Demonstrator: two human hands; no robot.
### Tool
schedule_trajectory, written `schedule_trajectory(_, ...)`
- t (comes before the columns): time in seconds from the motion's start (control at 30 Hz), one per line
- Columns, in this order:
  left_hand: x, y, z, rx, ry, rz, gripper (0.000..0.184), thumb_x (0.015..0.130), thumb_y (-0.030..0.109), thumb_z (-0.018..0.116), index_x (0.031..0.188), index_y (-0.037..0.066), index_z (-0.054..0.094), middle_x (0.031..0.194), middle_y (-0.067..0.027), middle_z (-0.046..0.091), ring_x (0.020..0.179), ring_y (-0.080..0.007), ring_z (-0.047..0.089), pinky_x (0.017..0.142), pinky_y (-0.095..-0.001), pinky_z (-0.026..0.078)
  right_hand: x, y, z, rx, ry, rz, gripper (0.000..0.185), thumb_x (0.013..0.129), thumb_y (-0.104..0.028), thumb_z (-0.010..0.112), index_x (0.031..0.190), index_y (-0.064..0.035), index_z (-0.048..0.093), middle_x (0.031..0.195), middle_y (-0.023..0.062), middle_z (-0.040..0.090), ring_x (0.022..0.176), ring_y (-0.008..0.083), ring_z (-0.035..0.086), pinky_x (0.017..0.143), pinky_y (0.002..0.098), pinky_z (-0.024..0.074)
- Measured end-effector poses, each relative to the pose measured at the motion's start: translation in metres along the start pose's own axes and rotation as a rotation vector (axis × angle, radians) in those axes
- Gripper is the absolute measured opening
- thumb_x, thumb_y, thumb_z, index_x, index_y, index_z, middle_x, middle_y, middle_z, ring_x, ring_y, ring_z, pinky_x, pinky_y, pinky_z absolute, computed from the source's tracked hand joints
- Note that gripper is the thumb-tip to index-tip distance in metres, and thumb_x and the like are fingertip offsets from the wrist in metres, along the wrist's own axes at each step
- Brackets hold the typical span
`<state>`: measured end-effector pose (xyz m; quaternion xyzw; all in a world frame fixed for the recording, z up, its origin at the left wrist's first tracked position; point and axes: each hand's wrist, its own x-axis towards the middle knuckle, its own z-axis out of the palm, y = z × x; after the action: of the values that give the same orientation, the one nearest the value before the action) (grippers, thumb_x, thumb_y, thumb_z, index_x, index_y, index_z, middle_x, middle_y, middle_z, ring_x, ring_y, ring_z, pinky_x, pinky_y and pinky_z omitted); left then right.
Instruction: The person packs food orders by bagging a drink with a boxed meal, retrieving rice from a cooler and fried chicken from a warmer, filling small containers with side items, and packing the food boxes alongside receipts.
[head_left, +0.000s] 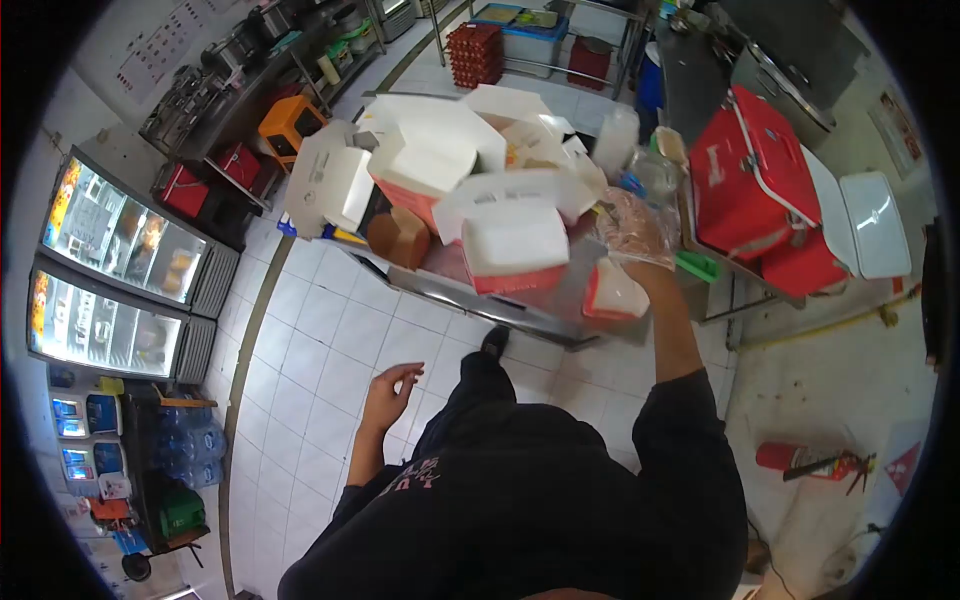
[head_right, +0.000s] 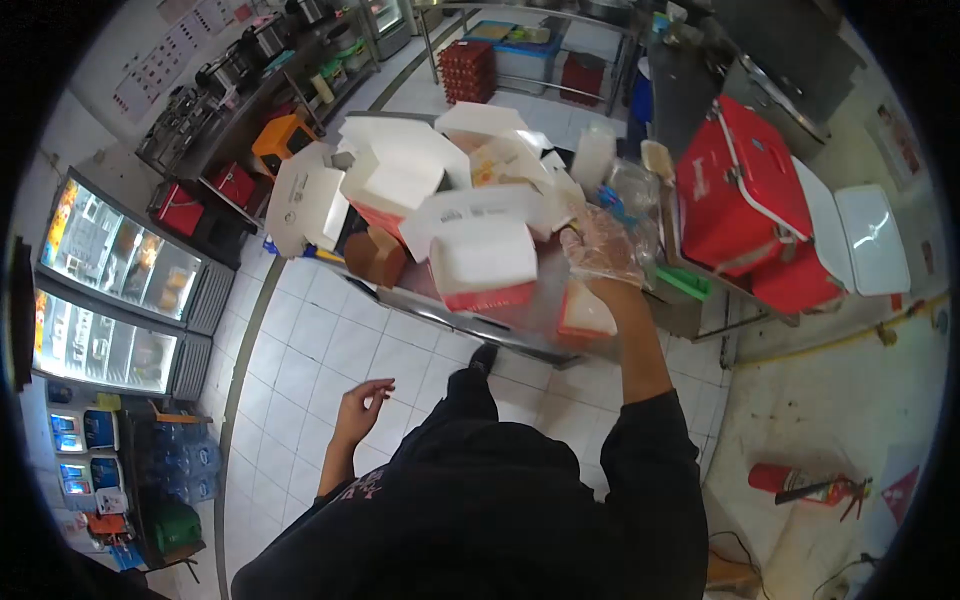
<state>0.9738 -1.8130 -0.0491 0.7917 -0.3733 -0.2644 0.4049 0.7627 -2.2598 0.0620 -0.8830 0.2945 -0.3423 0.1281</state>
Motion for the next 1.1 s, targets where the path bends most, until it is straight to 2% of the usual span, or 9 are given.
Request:
schedule_trajectory(0.2, 0.210, 0.111, -0.094, 0.187, 0.338, 0.548, 0.027, 0.084, -0.011, 0.060, 0.103, 0.004, 0.072, 0.102, -0.0120, 0.073, 0.086, -0.0263, 0.069, 0.080, -0.0348, 0.054, 0.057, 0.035, 0.064, -0.024, -0.151, 0.019, 0.054, 0.082, -0.007, 0.059, 0.133, -0.0222, 0.063, 0.123, 0.0159, 0.067, 0.109, 0.0380, 0.063, 0.096, 0.0453, 0.0509)
schedule_trajectory(0.3, 0.296, 0.174, -0.131, 0.205, 0.466, 0.745, 0.024, 0.083, -0.009, 0.060, 0.103, 0.001, 0.069, 0.100, -0.0121, 0.070, 0.094, -0.0291, 0.065, 0.087, -0.0368, 0.050, 0.074, 0.031, 0.053, -0.375, -0.634, -0.185, 0.050, 0.081, -0.003, 0.057, 0.126, -0.0195, 0.069, 0.119, 0.0152, 0.069, 0.102, 0.0356, 0.067, 0.090, 0.0437, 0.0536)
schedule_trajectory(0.4, 0.366, 0.225, -0.146, 0.404, 0.447, 0.801, 0.032, 0.092, 0.016, 0.060, 0.122, 0.003, 0.064, 0.121, -0.0153, 0.066, 0.112, -0.0358, 0.059, 0.102, -0.0478, 0.042, 0.104, 0.016, 0.036, 0.880, -0.777, 0.402, 0.041, 0.080, -0.003, 0.062, 0.119, -0.0122, 0.073, 0.115, 0.0128, 0.072, 0.096, 0.0274, 0.071, 0.086, 0.0384, 0.0552)
schedule_trajectory(0.63, 0.418, 0.218, -0.153, 0.516, -0.122, 0.653, 0.038, 0.094, 0.037, 0.058, 0.116, 0.009, 0.071, 0.098, -0.0078, 0.073, 0.096, -0.0307, 0.067, 0.100, -0.0478, 0.045, 0.151, 0.080, 0.049, 1.144, -0.847, 0.590, 0.029, 0.091, -0.015, 0.065, 0.117, -0.0047, 0.072, 0.108, 0.0092, 0.074, 0.091, 0.0175, 0.070, 0.081, 0.0312, 0.0549)
schedule_trajectory(0.73, 0.412, 0.214, -0.146, 0.464, -0.078, 0.601, 0.035, 0.090, 0.036, 0.062, 0.108, 0.008, 0.074, 0.089, -0.0064, 0.073, 0.088, -0.0292, 0.068, 0.092, -0.0454, 0.049, 0.178, 0.109, 0.109, 0.128, -0.511, 0.550, 0.033, 0.096, -0.025, 0.057, 0.119, -0.0049, 0.070, 0.108, 0.0149, 0.072, 0.097, 0.0209, 0.071, 0.084, 0.0378, 0.0553)
schedule_trajectory(0.83, 0.401, 0.202, -0.140, 0.430, 0.061, 0.482, 0.029, 0.090, 0.032, 0.061, 0.093, 0.008, 0.077, 0.083, -0.0079, 0.072, 0.088, -0.0278, 0.069, 0.092, -0.0450, 0.050, 0.190, 0.128, 0.158, -0.452, -0.644, 0.472, 0.040, 0.097, -0.031, 0.051, 0.122, -0.0043, 0.067, 0.108, 0.0158, 0.072, 0.098, 0.0297, 0.070, 0.087, 0.0420, 0.0548)
schedule_trajectory(0.97, 0.397, 0.192, -0.133, 0.400, 0.133, 0.484, 0.030, 0.091, 0.030, 0.058, 0.089, 0.007, 0.077, 0.082, -0.0076, 0.072, 0.088, -0.0276, 0.069, 0.092, -0.0456, 0.050, 0.211, 0.102, 0.181, -0.485, -0.782, 0.601, 0.043, 0.096, -0.028, 0.049, 0.130, -0.0063, 0.062, 0.112, 0.0151, 0.071, 0.102, 0.0372, 0.067, 0.091, 0.0451, 0.0528)
schedule_trajectory(1.03, 0.397, 0.191, -0.128, 0.383, 0.205, 0.461, 0.032, 0.094, 0.030, 0.055, 0.086, 0.007, 0.076, 0.082, -0.0077, 0.072, 0.088, -0.0275, 0.069, 0.091, -0.0468, 0.050, 0.185, 0.127, 0.210, -0.522, -0.664, 0.336, 0.057, 0.090, -0.027, 0.056, 0.145, -0.0125, 0.049, 0.138, 0.0162, 0.059, 0.126, 0.0322, 0.057, 0.107, 0.0425, 0.0449)
schedule_trajectory(1.1, 0.397, 0.188, -0.129, 0.382, 0.205, 0.466, 0.032, 0.095, 0.029, 0.055, 0.086, 0.007, 0.076, 0.082, -0.0079, 0.072, 0.088, -0.0279, 0.069, 0.091, -0.0472, 0.050, 0.175, 0.133, 0.232, -0.458, -0.425, 0.289, 0.053, 0.090, -0.025, 0.056, 0.141, -0.0096, 0.053, 0.129, 0.0148, 0.064, 0.117, 0.0313, 0.062, 0.100, 0.0412, 0.0494)
